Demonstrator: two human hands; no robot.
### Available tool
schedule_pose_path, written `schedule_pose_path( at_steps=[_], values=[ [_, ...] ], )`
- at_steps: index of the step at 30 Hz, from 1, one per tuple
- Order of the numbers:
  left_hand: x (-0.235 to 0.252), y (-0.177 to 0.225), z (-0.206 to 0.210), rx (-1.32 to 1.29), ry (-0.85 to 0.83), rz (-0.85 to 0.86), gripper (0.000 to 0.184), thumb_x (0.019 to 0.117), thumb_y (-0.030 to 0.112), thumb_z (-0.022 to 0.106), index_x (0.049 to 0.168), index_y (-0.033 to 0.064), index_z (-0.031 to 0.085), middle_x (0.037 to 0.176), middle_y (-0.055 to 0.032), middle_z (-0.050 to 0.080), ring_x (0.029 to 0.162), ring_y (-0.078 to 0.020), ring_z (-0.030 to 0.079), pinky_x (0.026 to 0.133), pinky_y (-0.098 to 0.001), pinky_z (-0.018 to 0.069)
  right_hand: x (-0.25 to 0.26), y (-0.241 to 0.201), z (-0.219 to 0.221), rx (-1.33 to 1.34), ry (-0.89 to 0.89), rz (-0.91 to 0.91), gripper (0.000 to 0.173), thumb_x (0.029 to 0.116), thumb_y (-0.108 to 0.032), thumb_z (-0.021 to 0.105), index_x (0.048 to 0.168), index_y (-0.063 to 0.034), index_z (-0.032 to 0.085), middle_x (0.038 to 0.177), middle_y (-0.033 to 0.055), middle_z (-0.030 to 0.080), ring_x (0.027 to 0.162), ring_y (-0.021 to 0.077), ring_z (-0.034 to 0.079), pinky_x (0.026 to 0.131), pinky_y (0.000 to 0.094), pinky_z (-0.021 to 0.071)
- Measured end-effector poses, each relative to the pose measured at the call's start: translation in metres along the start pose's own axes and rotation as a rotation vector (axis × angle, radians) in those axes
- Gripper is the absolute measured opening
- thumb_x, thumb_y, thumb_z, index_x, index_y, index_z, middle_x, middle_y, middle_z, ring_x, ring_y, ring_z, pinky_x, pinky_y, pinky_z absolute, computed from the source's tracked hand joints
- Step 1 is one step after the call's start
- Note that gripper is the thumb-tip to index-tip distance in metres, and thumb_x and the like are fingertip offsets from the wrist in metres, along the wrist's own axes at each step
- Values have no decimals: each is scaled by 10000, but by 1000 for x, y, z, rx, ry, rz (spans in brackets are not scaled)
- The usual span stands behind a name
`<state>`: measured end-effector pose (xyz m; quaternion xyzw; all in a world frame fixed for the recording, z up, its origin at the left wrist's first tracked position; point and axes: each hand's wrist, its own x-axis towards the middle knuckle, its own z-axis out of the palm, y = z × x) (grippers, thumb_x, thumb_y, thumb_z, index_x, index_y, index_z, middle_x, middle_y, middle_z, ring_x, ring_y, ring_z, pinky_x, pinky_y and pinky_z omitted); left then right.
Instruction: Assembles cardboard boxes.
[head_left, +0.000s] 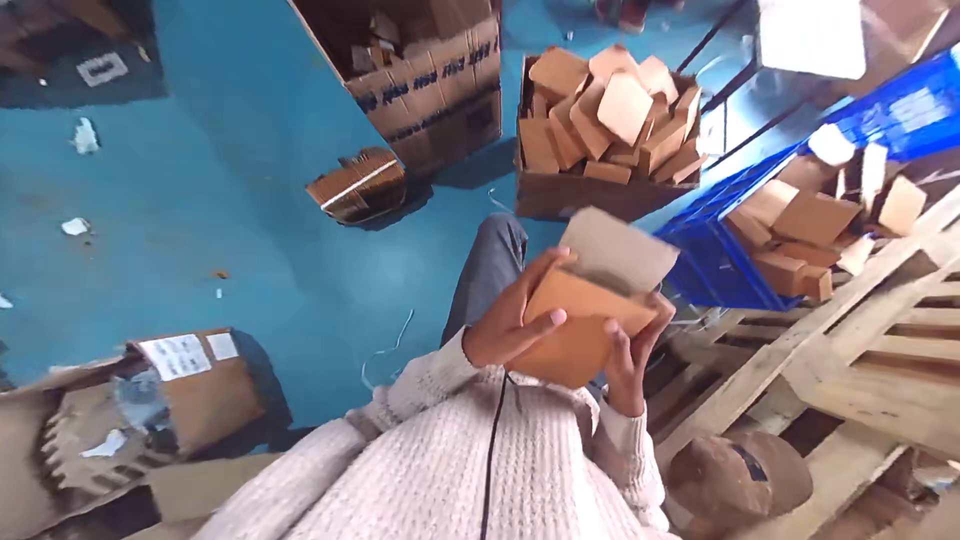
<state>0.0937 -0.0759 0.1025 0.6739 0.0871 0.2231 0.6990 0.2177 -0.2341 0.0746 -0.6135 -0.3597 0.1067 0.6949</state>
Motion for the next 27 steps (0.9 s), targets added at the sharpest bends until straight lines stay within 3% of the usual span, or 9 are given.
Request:
schedule_pose_path(
  at_steps=[3, 5, 7, 11, 13, 16, 18, 21, 27],
  values=[
    [-2, -2, 0, 63, 26, 80, 596, 1047, 499, 481, 1262, -56, 452, 1133, -46, 574, 1065, 9, 567, 947, -207, 504, -4, 2, 6, 109, 50, 129, 298, 1005, -482, 580, 1247, -337, 485, 1189, -233, 574, 1120, -85, 553, 957, 156, 485],
    [-4, -7, 0, 46, 37, 104, 532, 1076, 510, 382, 1159, -7, 479, 1036, -11, 536, 987, 34, 537, 898, -173, 476, -1, 2, 10, 223, 119, 230, 407, 953, -620, 557, 1217, -310, 574, 1163, -215, 639, 1100, -83, 582, 942, 157, 489],
    [-6, -10, -2, -20, 37, 81, 542, 1068, 563, 329, 1130, 50, 493, 1049, 15, 521, 1010, 39, 518, 912, -170, 453, 2, 2, 14, 221, 159, 232, 631, 942, -702, 494, 1294, -196, 624, 1257, -141, 663, 1189, -35, 586, 1021, 206, 484],
    [-6, -12, -9, -146, 63, 13, 579, 1043, 619, 335, 1147, 80, 522, 1174, 25, 525, 1116, 18, 510, 962, -195, 446, 7, 5, 21, 134, 212, 162, 295, 1026, -485, 457, 904, -271, 618, 1070, -141, 612, 1071, -23, 563, 925, 172, 463],
    [-3, -10, -14, -189, 125, -23, 581, 1039, 617, 349, 1121, 98, 597, 1124, 57, 603, 1037, 18, 577, 908, -201, 502, 11, -1, 21, 211, 246, 238, 200, 989, -306, 520, 1153, -192, 533, 1151, -91, 647, 1095, 34, 617, 929, 245, 529],
    [-3, -8, -23, -168, 198, -13, 454, 1097, 343, 397, 1221, -22, 637, 1191, -19, 686, 1069, -45, 636, 950, -261, 532, 21, -9, 6, 290, 74, 437, 692, 964, -301, 551, 1544, -47, 273, 1403, 39, 570, 1213, 104, 604, 990, 313, 541],
    [-5, -7, -27, -117, 174, -44, 426, 1052, 214, 500, 1378, -60, 470, 1184, -51, 689, 1020, -70, 665, 896, -278, 560, 24, -17, -1, 295, -21, 569, 566, 957, -188, 546, 1468, -33, 358, 1256, -3, 652, 1074, 70, 674, 890, 278, 599],
    [-3, -5, -38, -146, 57, -171, 660, 998, 232, 578, 1569, 80, 284, 1208, -44, 681, 1025, -115, 673, 904, -321, 573, 29, -17, -10, 329, -219, 576, 525, 1001, -135, 553, 1483, -32, 372, 1296, 27, 648, 1130, 119, 664, 967, 327, 582],
    [13, 4, -34, -93, 83, -121, 404, 1017, 40, 492, 1407, -63, 513, 1208, -105, 683, 1056, -98, 670, 953, -288, 556, 32, -24, 2, 352, -107, 525, 509, 987, -92, 526, 1488, -146, 454, 1308, -7, 644, 1100, 104, 665, 908, 304, 592]
  ],
)
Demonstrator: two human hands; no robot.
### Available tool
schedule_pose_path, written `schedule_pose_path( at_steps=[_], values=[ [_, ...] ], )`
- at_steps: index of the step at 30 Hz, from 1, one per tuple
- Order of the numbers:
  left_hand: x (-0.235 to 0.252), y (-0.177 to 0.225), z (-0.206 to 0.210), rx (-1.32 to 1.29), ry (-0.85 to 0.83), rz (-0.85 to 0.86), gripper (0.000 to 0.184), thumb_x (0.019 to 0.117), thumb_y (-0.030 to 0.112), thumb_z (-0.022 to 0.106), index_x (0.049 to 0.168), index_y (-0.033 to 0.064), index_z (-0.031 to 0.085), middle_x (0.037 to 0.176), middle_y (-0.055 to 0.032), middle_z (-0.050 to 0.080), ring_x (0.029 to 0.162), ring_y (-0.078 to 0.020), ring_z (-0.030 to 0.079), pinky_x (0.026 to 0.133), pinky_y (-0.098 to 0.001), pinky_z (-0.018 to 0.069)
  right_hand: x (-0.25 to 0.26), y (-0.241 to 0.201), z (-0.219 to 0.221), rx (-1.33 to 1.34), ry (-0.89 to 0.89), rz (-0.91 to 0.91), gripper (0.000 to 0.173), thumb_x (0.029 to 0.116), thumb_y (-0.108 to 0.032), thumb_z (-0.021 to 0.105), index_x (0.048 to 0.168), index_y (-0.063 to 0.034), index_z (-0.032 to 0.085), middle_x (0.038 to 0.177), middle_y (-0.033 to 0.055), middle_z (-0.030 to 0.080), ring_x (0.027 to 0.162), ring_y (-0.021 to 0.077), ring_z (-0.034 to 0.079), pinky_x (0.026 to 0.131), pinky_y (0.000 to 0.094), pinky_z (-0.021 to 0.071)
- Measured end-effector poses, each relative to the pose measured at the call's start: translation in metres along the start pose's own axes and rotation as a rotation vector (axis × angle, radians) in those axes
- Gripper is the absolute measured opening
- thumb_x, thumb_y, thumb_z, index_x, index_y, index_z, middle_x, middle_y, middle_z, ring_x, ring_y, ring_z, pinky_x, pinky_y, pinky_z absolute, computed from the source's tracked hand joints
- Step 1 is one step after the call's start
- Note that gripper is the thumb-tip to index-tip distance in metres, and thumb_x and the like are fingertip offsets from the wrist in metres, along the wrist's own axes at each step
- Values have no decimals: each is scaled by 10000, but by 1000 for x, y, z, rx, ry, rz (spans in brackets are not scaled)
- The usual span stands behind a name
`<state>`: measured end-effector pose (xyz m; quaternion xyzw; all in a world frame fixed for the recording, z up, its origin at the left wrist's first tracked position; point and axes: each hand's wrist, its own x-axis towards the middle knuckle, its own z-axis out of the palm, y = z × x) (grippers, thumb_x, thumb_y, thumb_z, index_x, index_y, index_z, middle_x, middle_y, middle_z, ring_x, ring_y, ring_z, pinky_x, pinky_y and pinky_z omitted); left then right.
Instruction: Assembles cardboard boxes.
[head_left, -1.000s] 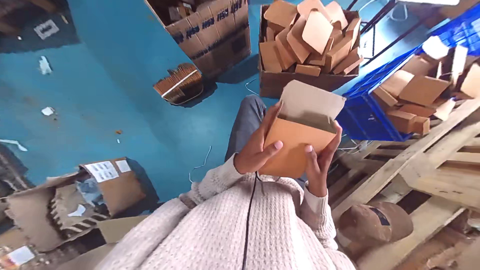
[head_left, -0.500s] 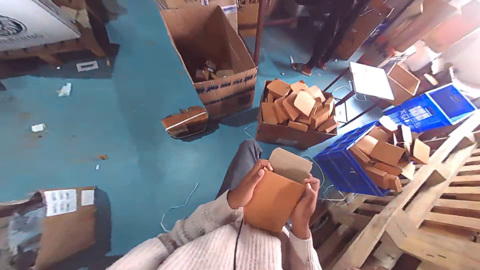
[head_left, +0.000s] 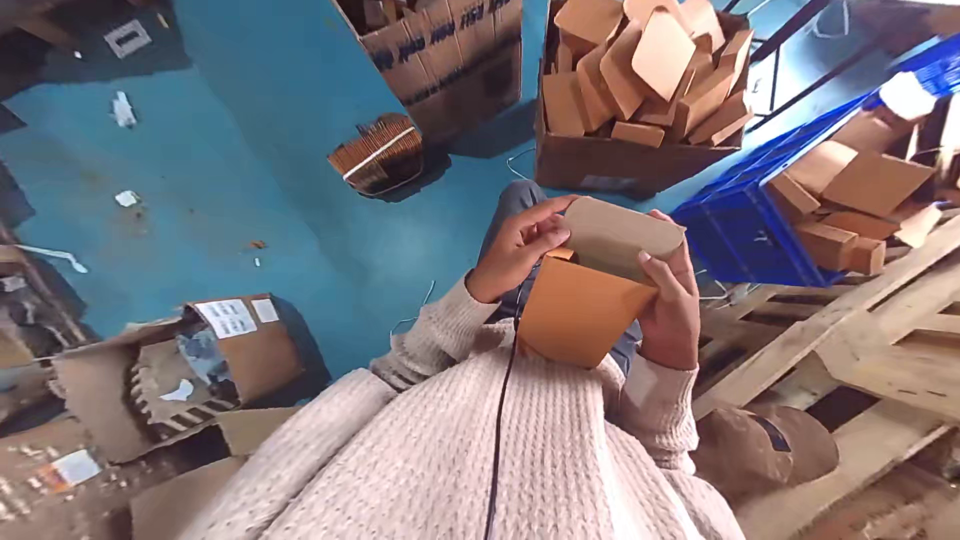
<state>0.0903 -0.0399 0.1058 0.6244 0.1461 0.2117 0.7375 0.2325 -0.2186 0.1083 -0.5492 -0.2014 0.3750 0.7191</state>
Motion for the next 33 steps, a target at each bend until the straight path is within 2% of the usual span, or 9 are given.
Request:
schedule_pose_path(
  at_steps=[3, 9, 12, 14, 17, 20, 23, 29, 33],
  values=[
    [-2, -2, 14, -28, 53, 71, 362, 1039, 27, 413, 1367, -83, 520, 1251, -91, 657, 1122, -83, 636, 1011, -284, 523, -4, 8, 8, 83, 78, -58, 393, 978, -59, 510, 1355, -144, 585, 1227, -14, 691, 1055, 92, 685, 862, 288, 603],
    [-24, -29, 31, -154, 155, 218, 453, 1049, 260, 267, 920, 47, 646, 999, -59, 648, 1030, -153, 613, 942, -326, 496, -6, 33, 2, 79, -69, -233, 228, 958, -169, 527, 827, -157, 714, 1284, 59, 656, 1270, 249, 581, 1061, 432, 498],
    [-30, -31, 29, -89, 104, 178, 328, 1042, 319, 432, 924, 73, 614, 1009, -22, 638, 1021, -100, 606, 903, -285, 506, -10, 38, 0, 40, -147, -268, 366, 996, -364, 465, 807, -179, 718, 1295, 61, 649, 1313, 266, 537, 1085, 445, 452],
    [-32, -29, 29, -73, 103, 117, 213, 1014, 239, 490, 990, 49, 585, 1040, -38, 647, 1030, -111, 616, 907, -297, 519, -13, 37, 0, -4, -128, -224, 273, 1000, -292, 508, 828, -180, 687, 1288, 46, 645, 1281, 239, 565, 1056, 417, 491],
    [-36, -26, 25, -101, 137, 19, 230, 1056, 177, 457, 1129, -7, 574, 1123, -116, 717, 1080, -191, 690, 975, -381, 560, -16, 32, 1, -36, -121, -225, 115, 1005, -242, 618, 1086, -170, 654, 1308, 27, 635, 1228, 209, 615, 1023, 399, 539],
    [-40, -20, 32, -33, 236, -71, 218, 1032, 81, 475, 1155, -20, 624, 952, 6, 675, 864, -35, 645, 800, -225, 558, -19, 28, 2, -105, -81, -267, 263, 996, -155, 637, 1252, -110, 599, 1297, 22, 638, 1166, 159, 641, 979, 345, 559],
    [-40, -14, 39, -69, 208, -66, 216, 1009, 28, 449, 1137, -31, 612, 1036, -56, 703, 958, -86, 679, 861, -267, 575, -20, 21, -2, -133, -116, -225, 314, 987, -168, 654, 1284, -103, 578, 1285, 7, 638, 1131, 137, 650, 962, 322, 566],
    [-38, -22, 43, -139, 90, 27, 211, 966, -10, 377, 1004, 17, 583, 1052, -83, 707, 1024, -148, 680, 924, -337, 561, -27, 21, -7, -90, -179, -274, 81, 978, -188, 627, 1011, -180, 701, 1041, -57, 701, 1054, 109, 662, 953, 324, 547],
    [-42, -24, 42, -158, 59, 55, 181, 979, 21, 402, 997, 47, 581, 1046, -64, 705, 1010, -146, 685, 905, -339, 570, -33, 28, -1, -87, -121, -382, 195, 995, -167, 553, 863, -162, 697, 960, -23, 725, 1080, 171, 677, 1015, 394, 527]
  ],
)
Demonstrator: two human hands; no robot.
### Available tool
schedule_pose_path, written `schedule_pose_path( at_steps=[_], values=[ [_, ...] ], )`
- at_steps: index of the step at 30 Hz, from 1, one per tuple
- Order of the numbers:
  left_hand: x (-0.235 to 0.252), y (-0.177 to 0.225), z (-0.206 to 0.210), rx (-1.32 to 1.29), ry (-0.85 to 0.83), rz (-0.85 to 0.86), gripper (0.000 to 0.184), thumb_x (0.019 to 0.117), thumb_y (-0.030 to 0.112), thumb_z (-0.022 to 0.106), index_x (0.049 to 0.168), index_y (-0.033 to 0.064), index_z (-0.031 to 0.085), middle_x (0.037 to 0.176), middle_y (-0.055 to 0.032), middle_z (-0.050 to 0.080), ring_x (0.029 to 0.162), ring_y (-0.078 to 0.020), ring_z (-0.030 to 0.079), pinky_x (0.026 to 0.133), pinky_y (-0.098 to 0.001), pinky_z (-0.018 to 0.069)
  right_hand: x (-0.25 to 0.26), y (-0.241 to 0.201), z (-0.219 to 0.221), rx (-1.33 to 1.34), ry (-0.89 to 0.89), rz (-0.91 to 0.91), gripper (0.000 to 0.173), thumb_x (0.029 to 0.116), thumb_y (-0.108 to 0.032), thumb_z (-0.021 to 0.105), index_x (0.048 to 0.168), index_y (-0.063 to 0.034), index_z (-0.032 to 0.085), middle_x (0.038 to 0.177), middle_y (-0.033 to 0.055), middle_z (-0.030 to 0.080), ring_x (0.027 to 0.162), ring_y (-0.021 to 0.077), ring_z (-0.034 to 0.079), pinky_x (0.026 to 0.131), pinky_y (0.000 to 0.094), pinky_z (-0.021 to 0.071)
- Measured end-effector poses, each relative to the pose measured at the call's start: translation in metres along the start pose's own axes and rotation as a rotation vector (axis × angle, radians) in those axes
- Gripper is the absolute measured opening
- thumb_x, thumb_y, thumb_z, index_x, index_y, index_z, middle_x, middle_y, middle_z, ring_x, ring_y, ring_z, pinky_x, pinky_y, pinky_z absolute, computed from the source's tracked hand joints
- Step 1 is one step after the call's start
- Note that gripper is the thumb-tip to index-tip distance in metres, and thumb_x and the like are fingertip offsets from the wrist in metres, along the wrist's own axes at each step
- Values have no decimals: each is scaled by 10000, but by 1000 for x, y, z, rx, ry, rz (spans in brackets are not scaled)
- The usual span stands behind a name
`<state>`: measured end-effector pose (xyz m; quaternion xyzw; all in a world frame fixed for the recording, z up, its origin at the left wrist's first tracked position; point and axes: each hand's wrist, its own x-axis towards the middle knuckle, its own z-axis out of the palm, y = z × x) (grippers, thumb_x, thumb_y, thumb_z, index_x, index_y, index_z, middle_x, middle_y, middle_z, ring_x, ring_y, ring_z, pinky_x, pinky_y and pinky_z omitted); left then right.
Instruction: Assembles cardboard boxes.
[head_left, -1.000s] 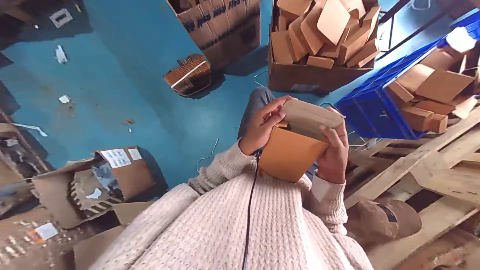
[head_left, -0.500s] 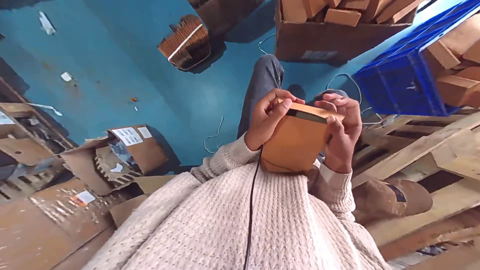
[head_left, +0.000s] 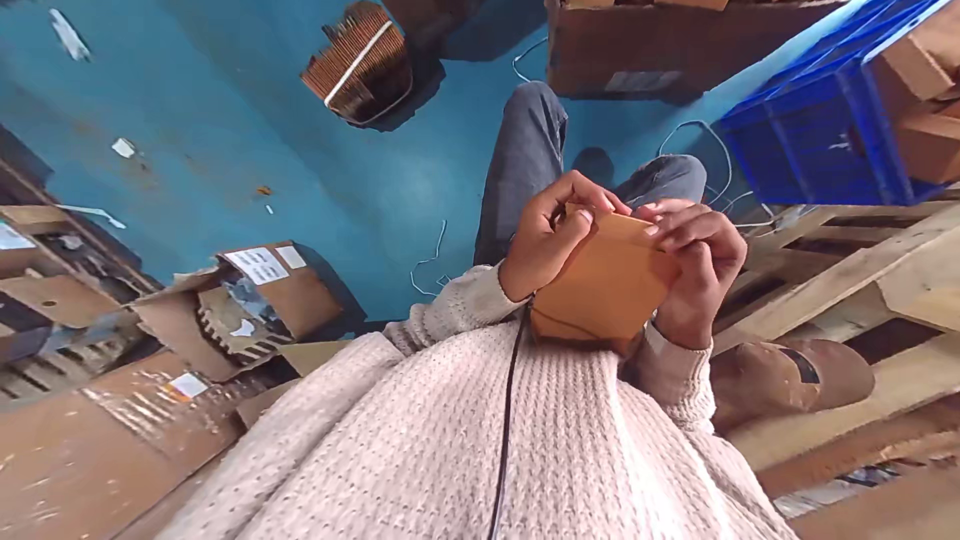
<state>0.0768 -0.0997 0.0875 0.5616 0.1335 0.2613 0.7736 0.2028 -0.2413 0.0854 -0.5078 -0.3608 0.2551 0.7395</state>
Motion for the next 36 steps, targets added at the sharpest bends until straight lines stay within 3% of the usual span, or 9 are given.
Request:
schedule_pose_path(
  at_steps=[4, 7, 11, 15, 20, 24, 27, 30, 36],
  values=[
    [-1, 1, -6, 5, -73, -22, 182, 943, 104, 508, 1058, -13, 587, 1127, -121, 667, 1087, -188, 647, 963, -369, 542, -4, 3, 4, 0, -6, -33, 159, 992, -147, 575, 899, -163, 703, 973, -22, 728, 1053, 161, 691, 978, 377, 556],
    [-2, 3, -6, -48, -44, -62, 133, 941, -4, 498, 1042, -2, 584, 1106, -147, 719, 1080, -238, 702, 992, -433, 563, -4, 5, 3, -22, -8, -6, 110, 983, -148, 596, 978, -178, 702, 1021, -44, 716, 1029, 123, 685, 919, 333, 573],
    [-3, 2, -6, -80, -8, -76, 154, 931, -46, 490, 1010, 7, 610, 1074, -131, 727, 1048, -230, 716, 968, -434, 580, -4, -1, 4, -105, 12, 19, 218, 945, -131, 630, 1151, -195, 605, 1308, -27, 577, 1150, 114, 604, 907, 282, 555],
    [-2, 1, -7, -145, -29, -89, 155, 946, -10, 455, 980, 25, 601, 1070, -141, 730, 1059, -257, 715, 988, -461, 568, -6, -6, 8, -91, 31, 52, 218, 964, -117, 609, 1160, -212, 596, 1079, -90, 648, 966, 43, 651, 812, 228, 576],
    [-2, 4, -6, -134, -107, -30, 337, 1035, 277, 386, 948, 39, 609, 1068, -125, 694, 1071, -248, 680, 981, -451, 551, -9, -2, 8, -110, 48, -47, 105, 999, -199, 576, 1044, -215, 670, 1043, -70, 685, 989, 90, 668, 851, 280, 577],
    [0, 7, -3, -68, -92, -7, 55, 946, 60, 573, 968, 17, 599, 1071, -113, 684, 1038, -214, 686, 941, -417, 578, -9, -2, 9, -125, 54, -88, 121, 994, -180, 565, 1040, -215, 671, 1041, -74, 680, 1010, 98, 667, 866, 286, 579],
    [3, 9, -4, -68, -84, 12, 118, 921, -14, 610, 1032, 12, 579, 1059, -108, 694, 1013, -215, 707, 939, -431, 593, -8, -4, 11, -199, 62, -74, 147, 986, -204, 606, 1131, -218, 624, 1100, -93, 646, 1049, 73, 635, 895, 276, 556],
    [3, 6, -4, -76, -65, 39, 125, 922, -38, 612, 1020, 36, 591, 1038, -94, 707, 1023, -213, 709, 945, -430, 591, -6, -7, 7, -217, 22, -31, 307, 974, -158, 598, 1278, -171, 558, 1297, -32, 588, 1209, 138, 581, 996, 325, 523],
    [1, 2, -4, -120, -92, 88, 54, 949, 38, 612, 959, 85, 636, 1010, -47, 711, 1026, -183, 707, 956, -422, 585, -8, -12, 8, -119, -14, -36, 170, 1003, -149, 577, 1142, -197, 662, 1181, -49, 687, 1086, 112, 677, 884, 281, 597]
  ],
)
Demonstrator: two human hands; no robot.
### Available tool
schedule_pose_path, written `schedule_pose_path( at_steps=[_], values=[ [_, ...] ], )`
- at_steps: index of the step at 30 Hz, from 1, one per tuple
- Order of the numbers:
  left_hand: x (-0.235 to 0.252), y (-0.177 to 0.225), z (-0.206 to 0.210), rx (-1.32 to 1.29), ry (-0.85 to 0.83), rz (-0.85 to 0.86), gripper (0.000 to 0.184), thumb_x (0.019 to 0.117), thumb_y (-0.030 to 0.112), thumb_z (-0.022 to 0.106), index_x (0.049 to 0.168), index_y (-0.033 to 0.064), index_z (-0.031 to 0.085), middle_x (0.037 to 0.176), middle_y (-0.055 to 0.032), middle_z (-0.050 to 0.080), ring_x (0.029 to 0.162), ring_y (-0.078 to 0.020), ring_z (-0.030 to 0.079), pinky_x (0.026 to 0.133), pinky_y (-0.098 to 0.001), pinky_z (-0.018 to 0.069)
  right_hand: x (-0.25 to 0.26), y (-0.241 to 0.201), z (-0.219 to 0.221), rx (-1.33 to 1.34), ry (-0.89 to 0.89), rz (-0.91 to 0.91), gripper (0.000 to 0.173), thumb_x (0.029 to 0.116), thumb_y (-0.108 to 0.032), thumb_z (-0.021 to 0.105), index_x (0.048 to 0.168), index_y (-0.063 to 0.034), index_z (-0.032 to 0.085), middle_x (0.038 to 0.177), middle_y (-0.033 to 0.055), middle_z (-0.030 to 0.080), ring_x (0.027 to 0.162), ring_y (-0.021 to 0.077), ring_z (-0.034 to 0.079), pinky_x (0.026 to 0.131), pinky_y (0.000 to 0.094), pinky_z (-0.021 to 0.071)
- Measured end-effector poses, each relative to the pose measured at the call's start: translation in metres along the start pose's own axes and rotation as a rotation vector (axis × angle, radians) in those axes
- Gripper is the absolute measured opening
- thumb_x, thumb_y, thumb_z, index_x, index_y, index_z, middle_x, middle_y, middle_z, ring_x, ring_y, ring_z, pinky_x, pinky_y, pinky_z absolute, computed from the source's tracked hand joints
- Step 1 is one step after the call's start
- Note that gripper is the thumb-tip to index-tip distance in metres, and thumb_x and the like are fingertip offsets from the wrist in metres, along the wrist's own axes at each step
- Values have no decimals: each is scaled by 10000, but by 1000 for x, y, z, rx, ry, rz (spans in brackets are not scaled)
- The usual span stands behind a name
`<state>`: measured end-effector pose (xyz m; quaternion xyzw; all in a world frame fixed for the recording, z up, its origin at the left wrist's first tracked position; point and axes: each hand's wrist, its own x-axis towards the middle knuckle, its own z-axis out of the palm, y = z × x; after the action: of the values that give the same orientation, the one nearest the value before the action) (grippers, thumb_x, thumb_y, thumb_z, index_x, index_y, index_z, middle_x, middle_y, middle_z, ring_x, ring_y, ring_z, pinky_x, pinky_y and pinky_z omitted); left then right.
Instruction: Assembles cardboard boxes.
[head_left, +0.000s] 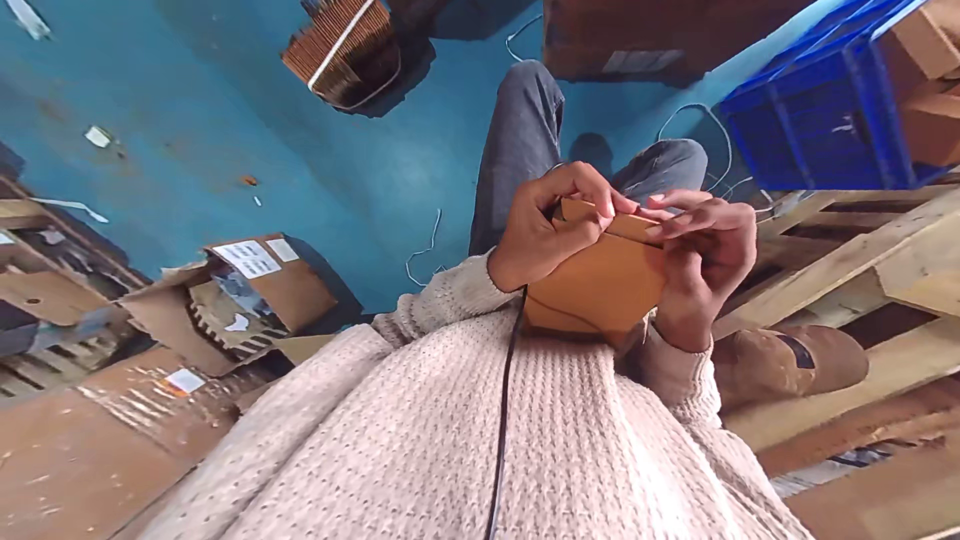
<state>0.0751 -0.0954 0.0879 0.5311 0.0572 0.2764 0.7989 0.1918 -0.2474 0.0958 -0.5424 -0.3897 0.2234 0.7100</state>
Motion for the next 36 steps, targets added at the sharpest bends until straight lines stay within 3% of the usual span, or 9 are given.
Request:
schedule_pose_path(
  at_steps=[5, 9, 13, 18, 21, 24, 26, 30, 36],
  values=[
    [-2, 4, -1, -2, -43, -58, 423, 1035, 372, 369, 935, 53, 629, 1003, -78, 674, 1022, -198, 664, 952, -423, 542, -5, 7, 0, 47, 13, -37, 295, 1052, -280, 463, 993, -169, 729, 1137, 11, 716, 1167, 207, 651, 1005, 397, 540],
    [-4, 0, -1, -19, 98, -179, 546, 1075, 363, 208, 810, 84, 595, 949, -103, 699, 1015, -259, 692, 985, -489, 545, -7, 7, 3, 129, 44, 33, 342, 1023, -362, 436, 1085, -163, 707, 1152, 20, 707, 1142, 201, 654, 989, 386, 540],
    [-2, 1, 1, -65, 199, -224, 573, 1088, 299, 125, 785, 92, 565, 887, -94, 684, 971, -265, 702, 980, -487, 560, -11, 15, -3, 40, 61, 44, 258, 997, -340, 603, 1194, -175, 629, 1294, 23, 599, 1220, 220, 595, 1014, 420, 543],
    [-8, -1, -3, -35, 162, -222, 519, 1104, 330, 218, 853, 70, 589, 948, -101, 683, 1006, -267, 694, 985, -488, 560, -25, 16, -11, -169, -44, 41, 287, 980, -260, 686, 1223, -129, 605, 1343, 60, 597, 1242, 217, 612, 1030, 417, 557],
    [-13, -3, -14, 113, -32, -153, 495, 1083, 434, 394, 1073, -7, 620, 1225, -163, 661, 1220, -274, 614, 1075, -457, 493, -29, 16, -15, -241, -33, 57, 312, 995, -228, 667, 1275, -116, 588, 1389, 75, 609, 1295, 215, 583, 1056, 394, 520],
    [-21, -1, -15, 158, -87, -186, 602, 990, 408, 628, 1324, -72, 484, 1456, -210, 504, 1283, -258, 581, 1050, -411, 531, -30, 16, -12, -236, 21, 86, 245, 992, -187, 669, 1216, -96, 630, 1366, 83, 630, 1272, 213, 606, 1030, 370, 544],
    [-25, -2, -12, 164, -34, -153, 637, 941, 229, 690, 1388, -95, 372, 1518, -239, 422, 1268, -264, 595, 1014, -397, 559, -29, 16, -6, -211, 71, 127, 218, 982, -162, 679, 1183, -92, 634, 1349, 78, 647, 1235, 202, 635, 989, 345, 570],
    [-23, 0, -10, 82, 12, -134, 560, 906, 17, 649, 1382, -63, 365, 1512, -245, 429, 1229, -301, 624, 1004, -440, 565, -24, 15, 1, -190, 112, 148, 134, 980, -127, 677, 1112, -124, 657, 1227, 17, 707, 1102, 147, 696, 883, 295, 607],
    [-19, 10, -6, 89, -10, -141, 405, 923, -3, 657, 1292, 16, 491, 1492, -184, 469, 1263, -288, 603, 1022, -447, 555, -25, 18, 7, -132, 220, 96, 64, 966, -152, 697, 1025, -147, 672, 1173, 25, 732, 1050, 158, 719, 826, 281, 617]
  ],
)
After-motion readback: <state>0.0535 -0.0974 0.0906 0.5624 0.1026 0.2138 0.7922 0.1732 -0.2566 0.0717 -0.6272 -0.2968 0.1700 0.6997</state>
